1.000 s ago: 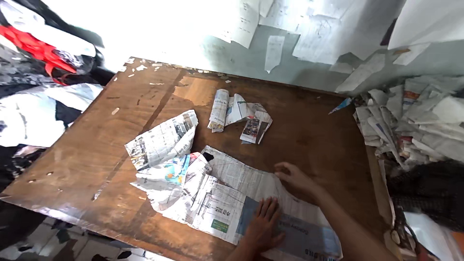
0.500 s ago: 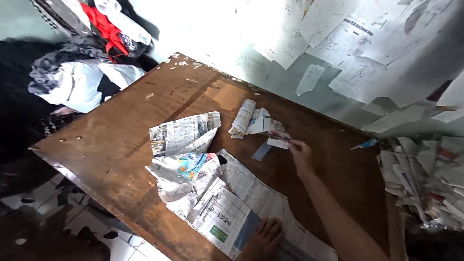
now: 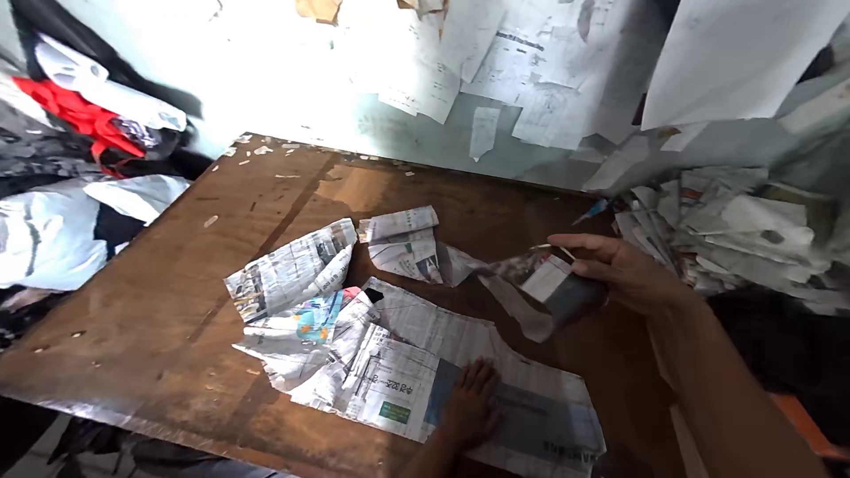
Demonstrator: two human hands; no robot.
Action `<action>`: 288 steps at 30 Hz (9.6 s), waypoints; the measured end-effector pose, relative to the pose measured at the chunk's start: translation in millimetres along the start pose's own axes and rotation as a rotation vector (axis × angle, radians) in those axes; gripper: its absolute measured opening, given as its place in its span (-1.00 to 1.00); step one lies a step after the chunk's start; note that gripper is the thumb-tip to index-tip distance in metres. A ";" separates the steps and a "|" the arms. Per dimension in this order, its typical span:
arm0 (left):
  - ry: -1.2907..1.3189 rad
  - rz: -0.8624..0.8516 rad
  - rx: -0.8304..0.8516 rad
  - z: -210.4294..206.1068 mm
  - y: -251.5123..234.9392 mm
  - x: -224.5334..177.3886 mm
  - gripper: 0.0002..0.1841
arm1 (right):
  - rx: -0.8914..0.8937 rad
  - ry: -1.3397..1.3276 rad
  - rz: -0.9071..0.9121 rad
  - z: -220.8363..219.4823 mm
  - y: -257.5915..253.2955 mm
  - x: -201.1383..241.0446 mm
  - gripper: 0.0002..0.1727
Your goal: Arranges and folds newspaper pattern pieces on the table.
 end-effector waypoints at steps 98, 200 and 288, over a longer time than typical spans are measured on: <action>0.182 0.760 -0.367 141.2 -13.6 126.3 -0.32 | -0.638 0.217 -0.721 3.4 166.3 -276.2 -0.60; -0.216 0.832 -0.119 133.9 -2.2 140.0 -0.44 | -0.596 0.542 -0.777 -12.4 145.3 -277.4 -0.64; -0.179 0.091 0.092 1.3 -80.0 -35.9 -0.63 | -0.588 0.477 -0.764 -5.7 152.4 -282.4 -0.58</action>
Point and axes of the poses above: each hand's wrist, its own y-axis away from the middle knuckle, its own z-axis out of the back of the hand, x = y × z, the point moved 4 cm from there along -y, towards the middle knuckle, and after that the axes turned 7 degrees about -z, right-handed, at the moved point
